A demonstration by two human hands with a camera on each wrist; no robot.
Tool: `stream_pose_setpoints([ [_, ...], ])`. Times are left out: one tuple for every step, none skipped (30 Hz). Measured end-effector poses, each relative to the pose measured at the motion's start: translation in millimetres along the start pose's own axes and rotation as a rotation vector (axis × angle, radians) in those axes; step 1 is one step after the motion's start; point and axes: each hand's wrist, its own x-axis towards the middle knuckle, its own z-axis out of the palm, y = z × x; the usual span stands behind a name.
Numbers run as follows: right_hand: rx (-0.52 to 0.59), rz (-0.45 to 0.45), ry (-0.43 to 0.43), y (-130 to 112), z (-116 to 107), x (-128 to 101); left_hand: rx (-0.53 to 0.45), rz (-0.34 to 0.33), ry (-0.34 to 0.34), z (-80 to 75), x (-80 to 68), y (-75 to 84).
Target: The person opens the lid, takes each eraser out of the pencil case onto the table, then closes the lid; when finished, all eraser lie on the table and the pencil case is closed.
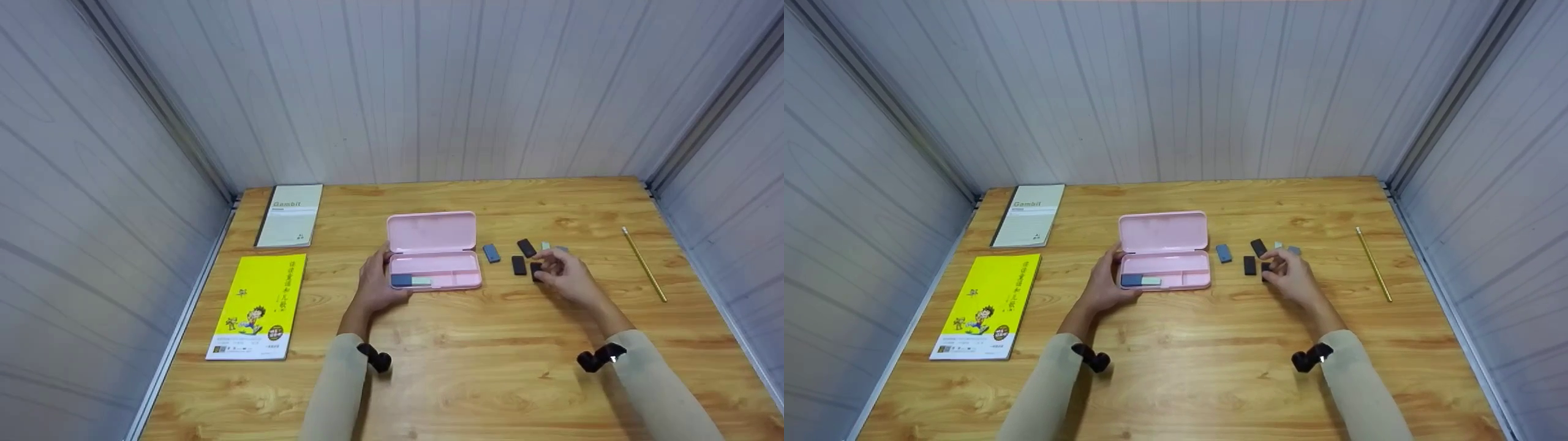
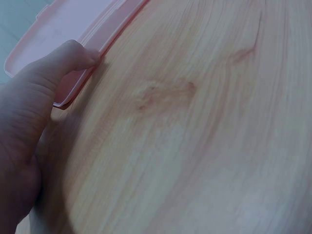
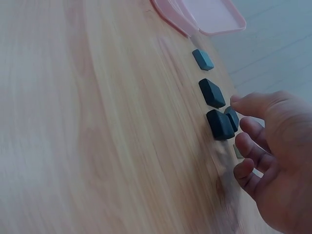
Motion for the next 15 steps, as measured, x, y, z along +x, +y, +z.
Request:
stream_pose_setpoints([
  [-0.001, 0.000, -0.001, -1.0, 0.8, 0.0, -0.004, -0.004, -0.002, 0.1, -0.1, 0.3],
  [-0.001, -0.004, -0.004, -2.1, 1.7, 0.1, -0.006, -0.008, -0.003, 0.1, -0.1, 0.6],
  [-0.003, -0.011, -0.007, -3.1, 2.8, 0.4, -0.008, -0.010, -0.003, 0.1, -0.1, 0.8],
  [-0.001, -0.017, -0.013, -4.0, 3.8, 0.9, -0.011, -0.013, -0.001, 0.1, -0.1, 1.0],
  [0.002, -0.023, -0.018, -5.1, 5.2, 1.4, -0.012, -0.016, 0.000, 0.1, -0.1, 1.2],
  [0.006, -0.027, -0.024, -5.9, 6.4, 1.9, -0.012, -0.017, 0.001, 0.0, -0.1, 1.4],
  [0.010, -0.030, -0.029, -7.1, 7.8, 2.3, -0.011, -0.019, 0.001, 0.1, -0.1, 1.5],
  [0.016, -0.034, -0.034, -8.2, 9.4, 2.7, -0.010, -0.020, 0.001, 0.1, 0.0, 1.5],
  [0.022, -0.039, -0.041, -9.3, 11.0, 3.2, -0.011, -0.022, 0.001, 0.2, 0.1, 1.4],
  [0.029, -0.042, -0.049, -10.5, 12.7, 3.5, -0.009, -0.022, 0.001, 0.3, 0.1, 1.4],
  [0.034, -0.047, -0.055, -12.1, 14.5, 3.9, -0.008, -0.021, 0.000, 0.4, 0.2, 1.2],
  [0.038, -0.051, -0.060, -13.6, 16.3, 4.2, -0.006, -0.019, 0.001, 0.5, 0.3, 1.0],
  [0.040, -0.061, -0.064, -15.3, 18.3, 4.5, -0.005, -0.016, 0.000, 0.6, 0.4, 0.7],
  [0.041, -0.070, -0.070, -16.9, 20.3, 5.0, -0.005, -0.013, 0.000, 0.7, 0.4, 0.4],
  [0.040, -0.080, -0.075, -18.6, 22.2, 5.6, -0.004, -0.012, 0.000, 0.7, 0.5, 0.0],
])
